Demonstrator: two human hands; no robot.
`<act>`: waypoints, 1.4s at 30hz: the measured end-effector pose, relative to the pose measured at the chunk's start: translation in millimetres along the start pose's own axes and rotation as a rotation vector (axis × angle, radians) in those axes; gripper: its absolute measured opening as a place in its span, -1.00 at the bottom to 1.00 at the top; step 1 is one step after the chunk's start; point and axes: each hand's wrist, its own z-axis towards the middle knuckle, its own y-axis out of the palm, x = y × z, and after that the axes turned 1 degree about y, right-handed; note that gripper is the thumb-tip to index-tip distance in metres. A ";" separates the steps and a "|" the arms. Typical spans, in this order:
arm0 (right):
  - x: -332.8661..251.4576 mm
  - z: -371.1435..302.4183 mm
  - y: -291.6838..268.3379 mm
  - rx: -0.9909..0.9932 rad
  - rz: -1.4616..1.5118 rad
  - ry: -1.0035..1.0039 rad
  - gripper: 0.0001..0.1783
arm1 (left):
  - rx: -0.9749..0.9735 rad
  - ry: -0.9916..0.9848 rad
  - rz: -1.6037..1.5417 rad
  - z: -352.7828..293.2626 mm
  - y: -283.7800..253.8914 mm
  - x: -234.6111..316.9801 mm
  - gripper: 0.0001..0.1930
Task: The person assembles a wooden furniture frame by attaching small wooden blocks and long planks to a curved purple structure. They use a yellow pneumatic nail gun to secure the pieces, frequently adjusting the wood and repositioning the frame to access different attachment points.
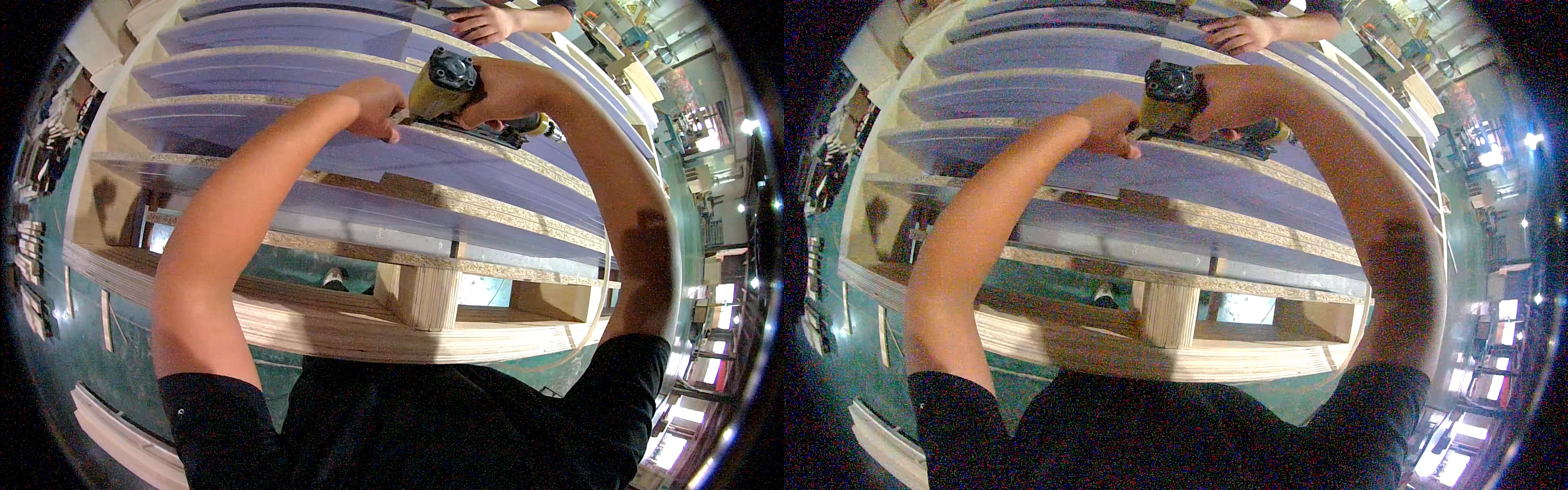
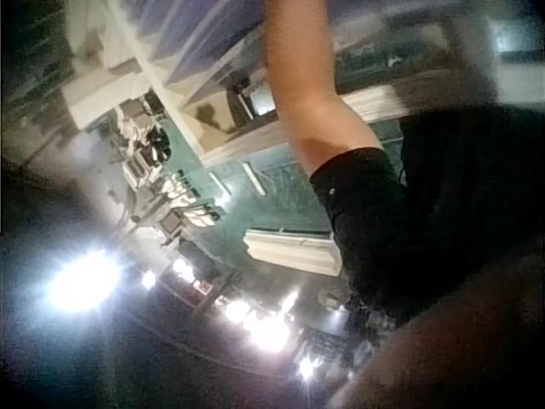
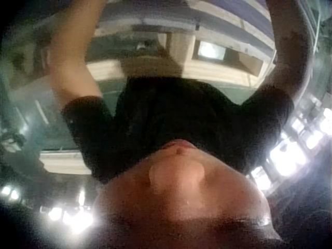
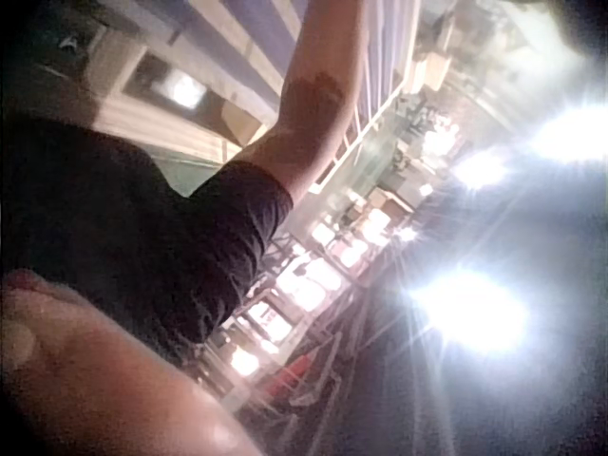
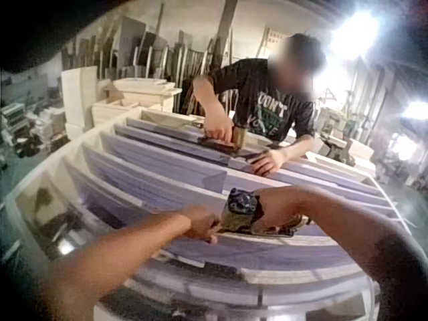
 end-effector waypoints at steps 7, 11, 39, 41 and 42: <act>-1.9 11.4 -0.4 -0.002 -0.008 0.003 -0.51 | 0.070 0.009 -0.067 2.1 12.3 -14.0 -0.60; -4.1 18.0 -0.8 -0.022 -0.037 0.035 -0.51 | 0.126 0.040 -0.064 1.9 20.2 -22.6 -0.59; 344.4 -269.1 34.6 0.074 -0.018 0.528 -0.49 | 0.049 0.145 0.036 145.3 37.6 185.3 -0.55; 348.8 -290.0 37.3 0.124 -0.072 0.426 -0.53 | 0.077 0.142 0.057 172.0 50.7 223.7 -0.54; 352.4 -306.7 44.3 0.165 -0.128 0.353 -0.55 | 0.060 0.142 0.075 183.2 55.2 242.6 -0.54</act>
